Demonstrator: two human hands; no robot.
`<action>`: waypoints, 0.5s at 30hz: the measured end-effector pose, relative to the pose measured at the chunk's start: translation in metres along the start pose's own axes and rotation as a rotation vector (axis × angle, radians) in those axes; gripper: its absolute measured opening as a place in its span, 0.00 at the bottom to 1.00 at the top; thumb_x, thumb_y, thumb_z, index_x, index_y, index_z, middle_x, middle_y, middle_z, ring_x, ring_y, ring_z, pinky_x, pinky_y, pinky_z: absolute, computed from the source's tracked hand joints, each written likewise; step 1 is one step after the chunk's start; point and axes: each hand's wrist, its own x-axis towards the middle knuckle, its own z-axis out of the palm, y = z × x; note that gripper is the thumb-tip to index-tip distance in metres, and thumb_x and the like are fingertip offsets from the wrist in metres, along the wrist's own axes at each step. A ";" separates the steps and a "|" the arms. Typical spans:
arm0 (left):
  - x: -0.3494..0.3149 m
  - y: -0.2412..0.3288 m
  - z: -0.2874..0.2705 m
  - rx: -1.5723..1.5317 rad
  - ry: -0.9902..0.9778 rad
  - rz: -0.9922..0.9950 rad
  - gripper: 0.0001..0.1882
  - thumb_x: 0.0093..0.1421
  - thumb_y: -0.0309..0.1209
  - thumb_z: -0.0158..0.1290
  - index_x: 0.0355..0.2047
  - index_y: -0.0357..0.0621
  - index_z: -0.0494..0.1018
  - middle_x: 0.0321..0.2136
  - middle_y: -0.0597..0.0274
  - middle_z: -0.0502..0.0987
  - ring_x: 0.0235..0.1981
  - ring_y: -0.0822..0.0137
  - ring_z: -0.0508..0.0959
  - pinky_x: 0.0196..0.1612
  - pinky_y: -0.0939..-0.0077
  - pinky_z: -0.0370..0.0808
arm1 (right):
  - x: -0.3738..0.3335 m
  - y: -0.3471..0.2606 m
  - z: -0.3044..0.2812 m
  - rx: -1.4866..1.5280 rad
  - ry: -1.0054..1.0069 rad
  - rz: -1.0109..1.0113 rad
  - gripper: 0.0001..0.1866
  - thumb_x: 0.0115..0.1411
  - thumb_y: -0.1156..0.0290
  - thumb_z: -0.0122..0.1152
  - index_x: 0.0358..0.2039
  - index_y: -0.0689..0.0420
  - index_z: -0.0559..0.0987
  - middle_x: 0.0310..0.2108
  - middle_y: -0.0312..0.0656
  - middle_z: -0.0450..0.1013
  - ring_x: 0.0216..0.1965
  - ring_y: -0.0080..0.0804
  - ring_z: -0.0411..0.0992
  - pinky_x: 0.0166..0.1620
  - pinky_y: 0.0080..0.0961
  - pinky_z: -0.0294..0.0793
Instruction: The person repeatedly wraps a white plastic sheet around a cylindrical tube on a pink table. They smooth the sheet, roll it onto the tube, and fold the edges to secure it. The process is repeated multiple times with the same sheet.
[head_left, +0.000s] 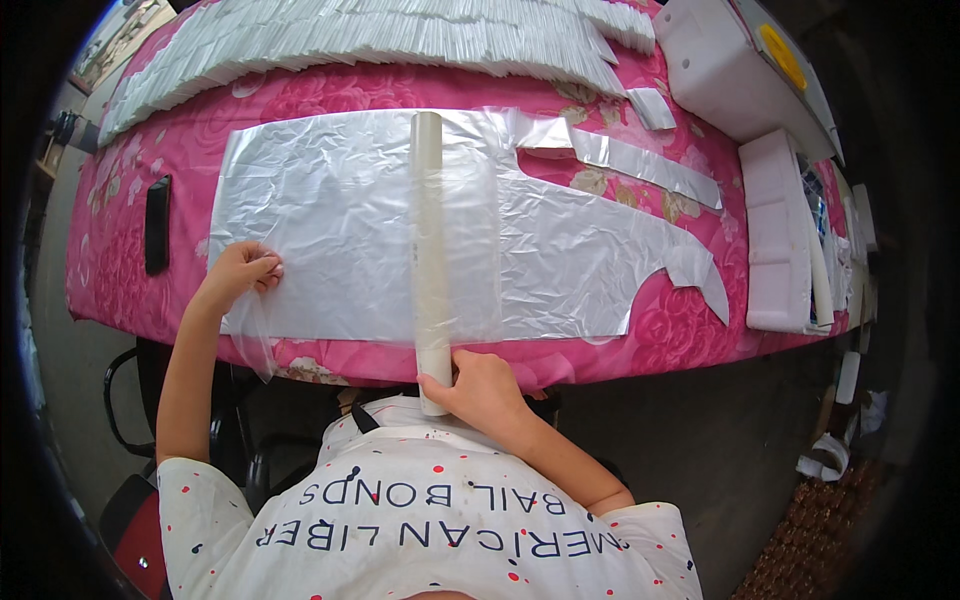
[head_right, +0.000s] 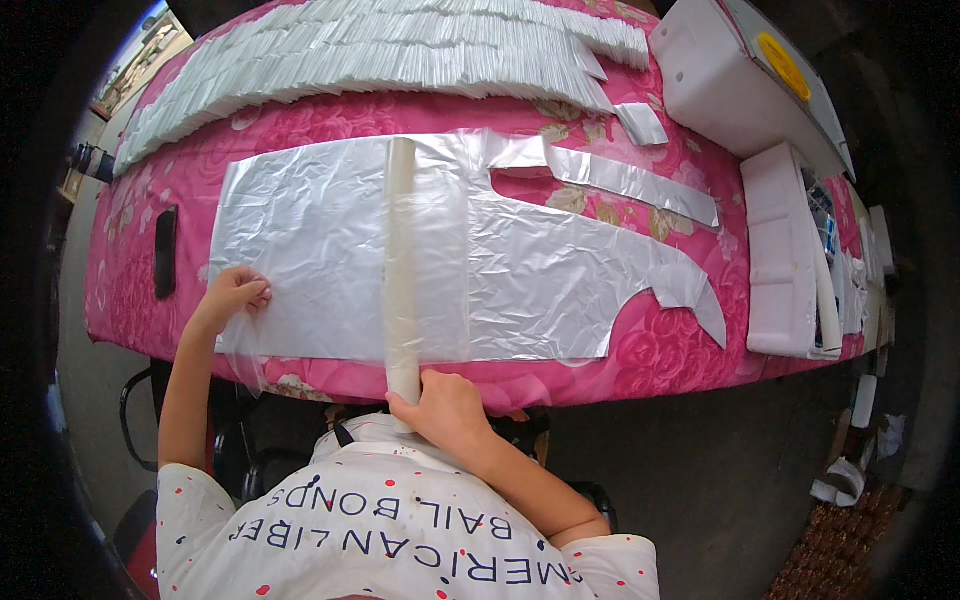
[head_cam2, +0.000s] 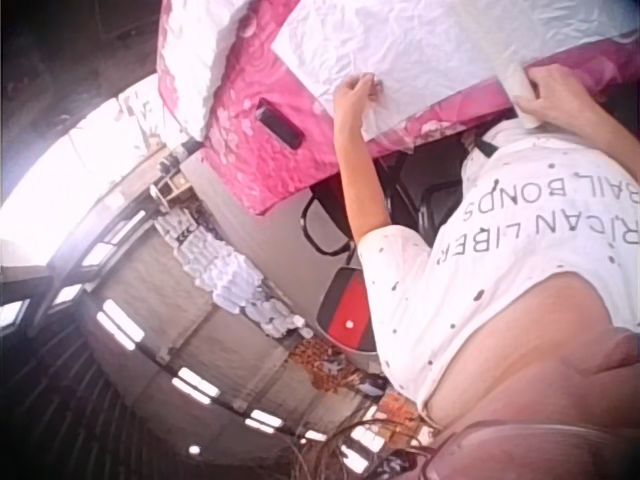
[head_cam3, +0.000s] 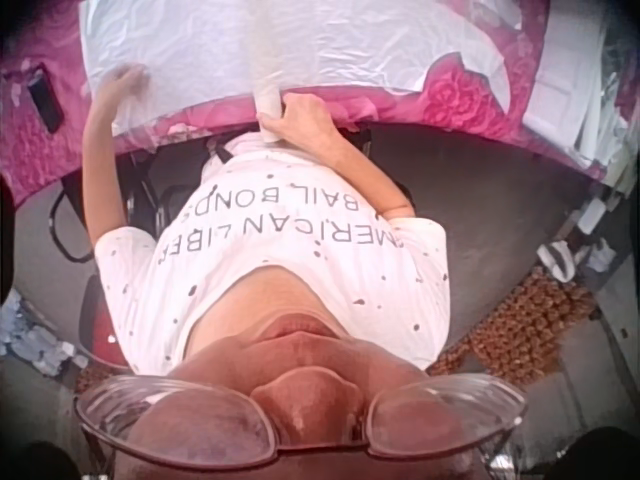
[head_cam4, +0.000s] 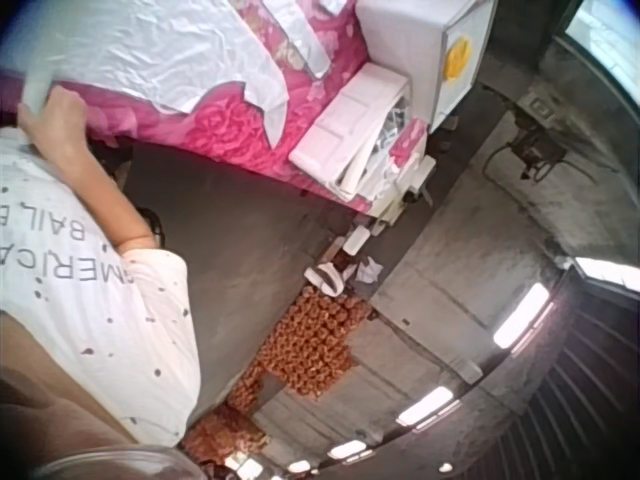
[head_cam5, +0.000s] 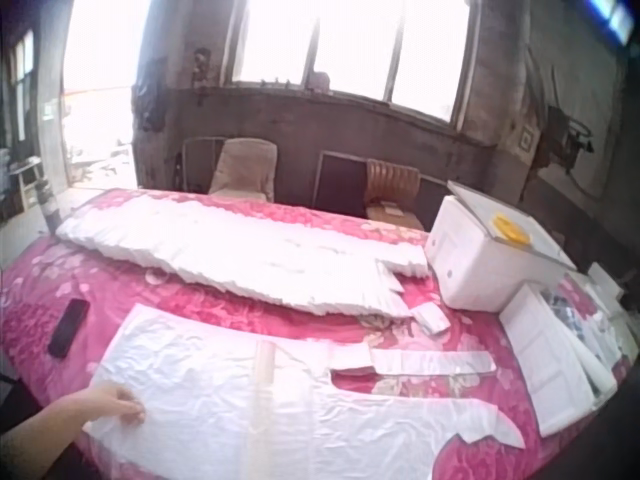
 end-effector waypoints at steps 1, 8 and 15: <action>0.000 -0.001 -0.001 -0.009 0.007 -0.003 0.07 0.55 0.29 0.50 0.29 0.37 0.73 0.24 0.65 0.76 0.23 0.78 0.74 0.25 0.84 0.69 | -0.001 0.002 -0.001 0.019 0.009 0.002 0.25 0.46 0.50 0.59 0.25 0.65 0.76 0.22 0.53 0.74 0.25 0.47 0.74 0.30 0.38 0.72; 0.007 -0.005 -0.008 0.246 0.111 0.070 0.06 0.52 0.26 0.49 0.29 0.37 0.73 0.23 0.64 0.76 0.23 0.74 0.74 0.26 0.81 0.70 | -0.012 0.026 -0.019 0.052 0.063 0.092 0.25 0.46 0.51 0.58 0.28 0.65 0.76 0.22 0.55 0.73 0.27 0.49 0.74 0.34 0.39 0.72; -0.002 0.031 0.061 0.737 0.602 0.827 0.23 0.44 0.18 0.48 0.44 0.39 0.68 0.49 0.51 0.68 0.51 0.53 0.66 0.54 0.63 0.63 | -0.015 0.027 -0.025 0.022 0.038 0.135 0.24 0.46 0.52 0.58 0.26 0.65 0.76 0.22 0.54 0.73 0.26 0.48 0.74 0.33 0.38 0.72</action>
